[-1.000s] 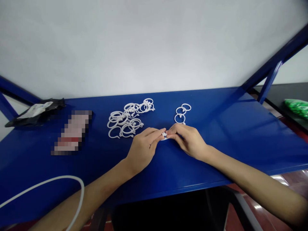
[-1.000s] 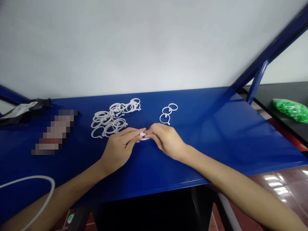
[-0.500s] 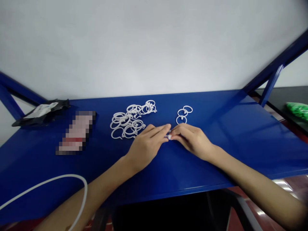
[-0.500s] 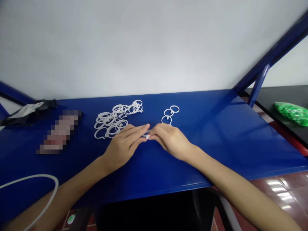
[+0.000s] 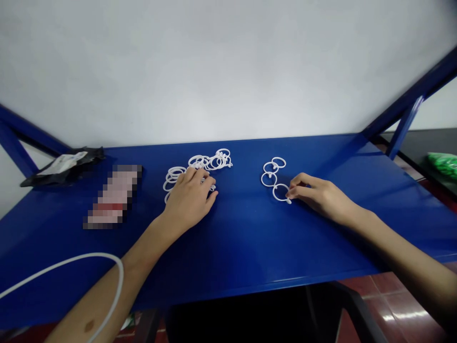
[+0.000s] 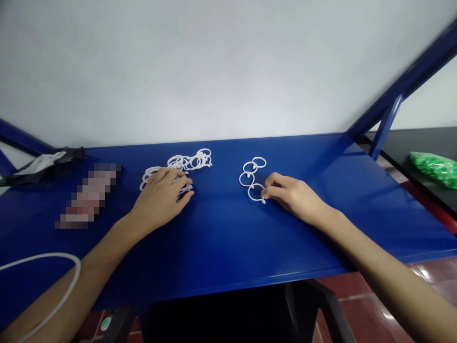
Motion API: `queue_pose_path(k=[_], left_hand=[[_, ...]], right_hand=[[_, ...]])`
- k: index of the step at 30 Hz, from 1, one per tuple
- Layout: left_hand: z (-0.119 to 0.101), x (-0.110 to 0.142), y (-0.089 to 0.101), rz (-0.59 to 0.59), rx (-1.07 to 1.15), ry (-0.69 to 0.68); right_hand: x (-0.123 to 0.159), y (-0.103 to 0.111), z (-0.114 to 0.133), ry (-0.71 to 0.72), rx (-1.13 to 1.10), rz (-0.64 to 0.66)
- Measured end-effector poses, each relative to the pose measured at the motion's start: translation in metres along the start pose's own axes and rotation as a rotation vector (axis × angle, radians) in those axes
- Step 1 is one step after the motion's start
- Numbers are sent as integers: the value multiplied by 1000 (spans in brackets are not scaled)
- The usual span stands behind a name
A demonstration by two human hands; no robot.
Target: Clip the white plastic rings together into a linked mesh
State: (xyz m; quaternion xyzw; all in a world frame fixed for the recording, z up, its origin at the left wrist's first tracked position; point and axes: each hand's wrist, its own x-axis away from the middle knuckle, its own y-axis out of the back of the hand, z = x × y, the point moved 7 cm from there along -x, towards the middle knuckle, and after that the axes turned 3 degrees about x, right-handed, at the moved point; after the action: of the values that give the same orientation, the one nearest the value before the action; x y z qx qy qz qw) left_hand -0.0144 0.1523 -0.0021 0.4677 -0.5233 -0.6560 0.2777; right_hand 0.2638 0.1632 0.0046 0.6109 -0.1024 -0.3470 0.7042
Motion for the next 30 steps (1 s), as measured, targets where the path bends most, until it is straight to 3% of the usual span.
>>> queue_pose_path(k=[3,10,24,27,30], left_hand=[[2,0,-3,1,16,3],[7,1,-3,-121,99,-33],[0,1,26,-335,62,-15],[-1,2,34,-398,139,-16],[-5,3,38,-419,351,-22]], right_hand=[[-2,-4,0,14,34,-10],[-6,-8,-5,45,-1,-26],[-3,-10,-7,46,-25,-29],[-2,-7,-6,19,-14,-55],[-4,2,10,11,21,-180]])
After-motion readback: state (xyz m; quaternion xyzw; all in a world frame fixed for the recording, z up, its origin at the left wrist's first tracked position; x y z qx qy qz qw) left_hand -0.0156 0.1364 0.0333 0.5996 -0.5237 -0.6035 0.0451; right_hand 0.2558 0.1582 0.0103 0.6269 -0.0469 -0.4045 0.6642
